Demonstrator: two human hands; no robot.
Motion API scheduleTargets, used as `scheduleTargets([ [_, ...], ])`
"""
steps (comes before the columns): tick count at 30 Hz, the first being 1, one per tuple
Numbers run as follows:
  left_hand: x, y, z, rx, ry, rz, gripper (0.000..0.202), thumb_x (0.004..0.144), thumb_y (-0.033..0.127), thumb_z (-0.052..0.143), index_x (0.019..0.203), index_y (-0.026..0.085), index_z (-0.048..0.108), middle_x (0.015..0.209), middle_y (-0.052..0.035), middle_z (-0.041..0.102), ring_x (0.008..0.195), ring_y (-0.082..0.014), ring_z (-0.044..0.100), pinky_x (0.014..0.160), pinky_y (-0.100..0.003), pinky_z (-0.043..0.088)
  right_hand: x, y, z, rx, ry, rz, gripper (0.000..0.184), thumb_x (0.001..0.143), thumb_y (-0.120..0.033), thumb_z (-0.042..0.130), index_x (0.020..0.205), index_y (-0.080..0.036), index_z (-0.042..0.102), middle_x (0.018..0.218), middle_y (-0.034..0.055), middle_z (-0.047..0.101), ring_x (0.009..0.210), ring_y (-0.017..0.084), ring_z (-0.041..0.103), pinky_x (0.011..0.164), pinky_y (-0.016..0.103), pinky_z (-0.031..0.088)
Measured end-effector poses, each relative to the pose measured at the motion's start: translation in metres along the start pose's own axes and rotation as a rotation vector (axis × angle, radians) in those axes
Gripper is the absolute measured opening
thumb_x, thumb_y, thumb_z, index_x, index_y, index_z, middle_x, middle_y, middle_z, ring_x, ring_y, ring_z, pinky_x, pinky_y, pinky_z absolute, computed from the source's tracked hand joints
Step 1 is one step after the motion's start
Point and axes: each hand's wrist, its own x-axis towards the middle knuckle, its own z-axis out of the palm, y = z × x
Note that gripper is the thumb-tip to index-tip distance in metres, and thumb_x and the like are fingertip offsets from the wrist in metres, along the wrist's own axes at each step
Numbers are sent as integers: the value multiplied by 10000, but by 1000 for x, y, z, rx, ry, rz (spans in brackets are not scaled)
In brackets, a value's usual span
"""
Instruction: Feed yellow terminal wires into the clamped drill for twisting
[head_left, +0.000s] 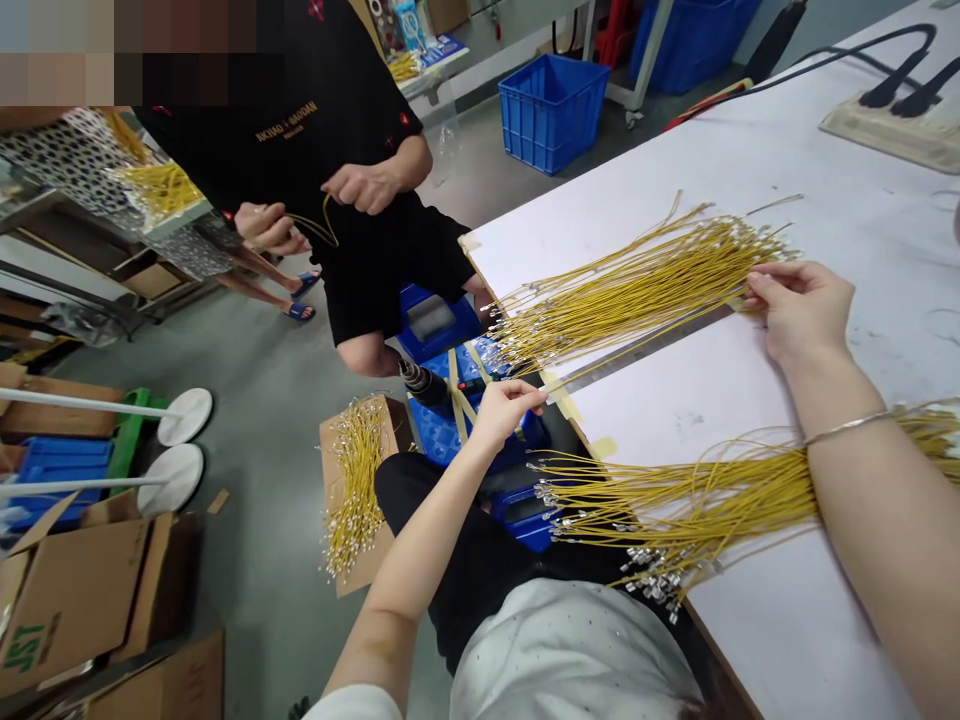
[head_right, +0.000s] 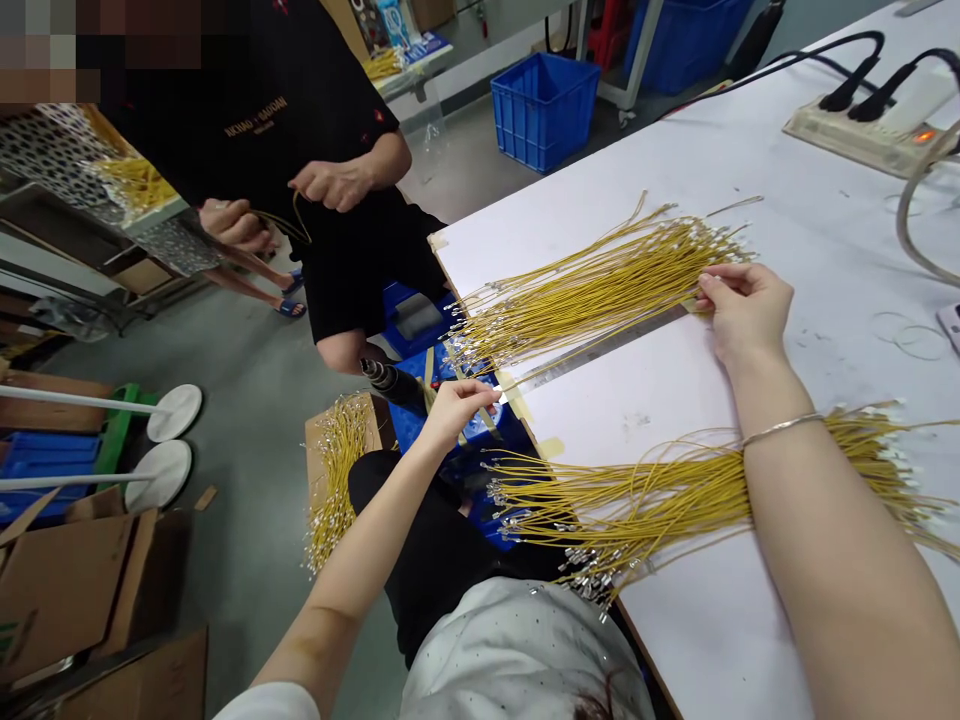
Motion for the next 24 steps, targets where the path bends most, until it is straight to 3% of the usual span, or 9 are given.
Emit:
scheduleTargets([
  [9,-1,2,1,11,1,-1,427,560,551,809,567,150,662,501,-8,585,511,-101,403,552,-269,287,-2,-3,1,-12,13,22,172,784,65,636,770,-107,636,716,-5,612,531,29,530,501,120,459],
  [17,-2,5,1,-11,-1,-12,418,545,530,835,560,152,657,501,-11,587,516,-113,459,561,-267,328,-2,-1,1,-48,16,7,179,777,52,641,747,-124,632,691,-14,606,540,33,531,500,119,467],
  [24,0,-5,-9,-33,-69,56,369,599,492,832,683,146,730,610,-44,678,603,-154,585,631,-276,436,6,12,-5,-180,3,-74,127,752,3,710,818,-103,686,706,23,623,532,58,532,494,174,472],
])
